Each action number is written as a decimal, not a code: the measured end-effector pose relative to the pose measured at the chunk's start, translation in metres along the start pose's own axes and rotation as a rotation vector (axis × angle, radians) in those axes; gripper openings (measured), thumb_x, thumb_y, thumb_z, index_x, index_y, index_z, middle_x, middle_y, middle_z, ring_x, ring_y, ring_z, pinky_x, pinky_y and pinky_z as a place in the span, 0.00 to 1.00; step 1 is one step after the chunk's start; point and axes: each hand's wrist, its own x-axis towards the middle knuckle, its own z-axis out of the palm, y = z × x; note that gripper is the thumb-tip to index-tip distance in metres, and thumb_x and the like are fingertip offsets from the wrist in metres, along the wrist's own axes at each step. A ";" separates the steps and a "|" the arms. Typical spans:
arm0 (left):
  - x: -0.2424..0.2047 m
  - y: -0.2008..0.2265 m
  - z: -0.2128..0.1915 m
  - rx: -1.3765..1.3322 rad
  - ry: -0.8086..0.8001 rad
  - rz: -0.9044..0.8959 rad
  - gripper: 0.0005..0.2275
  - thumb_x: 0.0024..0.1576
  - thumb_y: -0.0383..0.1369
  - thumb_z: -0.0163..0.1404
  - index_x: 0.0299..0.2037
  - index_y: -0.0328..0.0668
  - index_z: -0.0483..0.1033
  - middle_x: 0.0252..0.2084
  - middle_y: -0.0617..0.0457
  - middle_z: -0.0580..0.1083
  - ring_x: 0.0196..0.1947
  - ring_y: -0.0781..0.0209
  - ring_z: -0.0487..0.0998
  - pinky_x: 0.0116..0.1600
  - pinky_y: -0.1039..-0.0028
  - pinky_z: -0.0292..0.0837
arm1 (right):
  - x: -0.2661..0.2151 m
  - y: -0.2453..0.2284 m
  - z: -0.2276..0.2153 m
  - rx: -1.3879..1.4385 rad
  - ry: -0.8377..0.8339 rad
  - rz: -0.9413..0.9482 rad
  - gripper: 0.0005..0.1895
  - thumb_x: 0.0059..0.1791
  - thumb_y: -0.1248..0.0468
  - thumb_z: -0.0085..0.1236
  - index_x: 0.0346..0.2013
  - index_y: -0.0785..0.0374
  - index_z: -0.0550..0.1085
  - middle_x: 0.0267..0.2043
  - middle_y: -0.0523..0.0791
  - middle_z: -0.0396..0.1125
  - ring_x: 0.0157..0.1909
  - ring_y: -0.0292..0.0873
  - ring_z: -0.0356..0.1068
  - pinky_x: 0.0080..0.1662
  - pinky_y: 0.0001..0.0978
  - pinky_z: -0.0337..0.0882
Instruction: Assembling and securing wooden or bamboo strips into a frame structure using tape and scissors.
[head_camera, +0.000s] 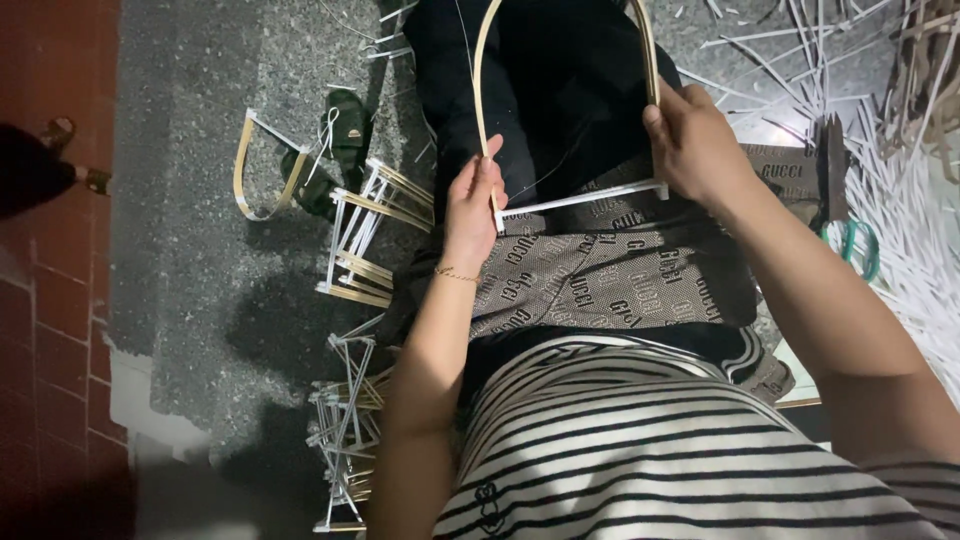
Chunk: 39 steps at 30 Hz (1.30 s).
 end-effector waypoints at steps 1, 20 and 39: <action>0.000 0.001 0.002 0.020 0.007 0.001 0.22 0.69 0.36 0.46 0.69 0.28 0.65 0.31 0.63 0.60 0.27 0.76 0.58 0.32 0.83 0.58 | -0.003 -0.006 0.000 0.040 0.077 -0.040 0.19 0.62 0.58 0.44 0.65 0.62 0.68 0.42 0.56 0.61 0.43 0.59 0.66 0.46 0.51 0.67; 0.002 0.003 0.002 -0.080 -0.022 -0.042 0.23 0.68 0.34 0.47 0.70 0.27 0.62 0.32 0.63 0.62 0.27 0.76 0.60 0.32 0.83 0.58 | 0.008 0.014 0.011 0.353 0.036 0.033 0.17 0.61 0.60 0.46 0.61 0.68 0.67 0.52 0.53 0.69 0.55 0.48 0.70 0.56 0.39 0.68; -0.002 0.010 0.005 0.054 -0.030 0.052 0.19 0.69 0.36 0.46 0.64 0.28 0.70 0.31 0.64 0.62 0.26 0.76 0.59 0.31 0.84 0.57 | 0.003 0.035 0.016 0.872 -0.054 0.045 0.13 0.60 0.61 0.51 0.58 0.60 0.65 0.45 0.37 0.62 0.46 0.31 0.63 0.47 0.27 0.68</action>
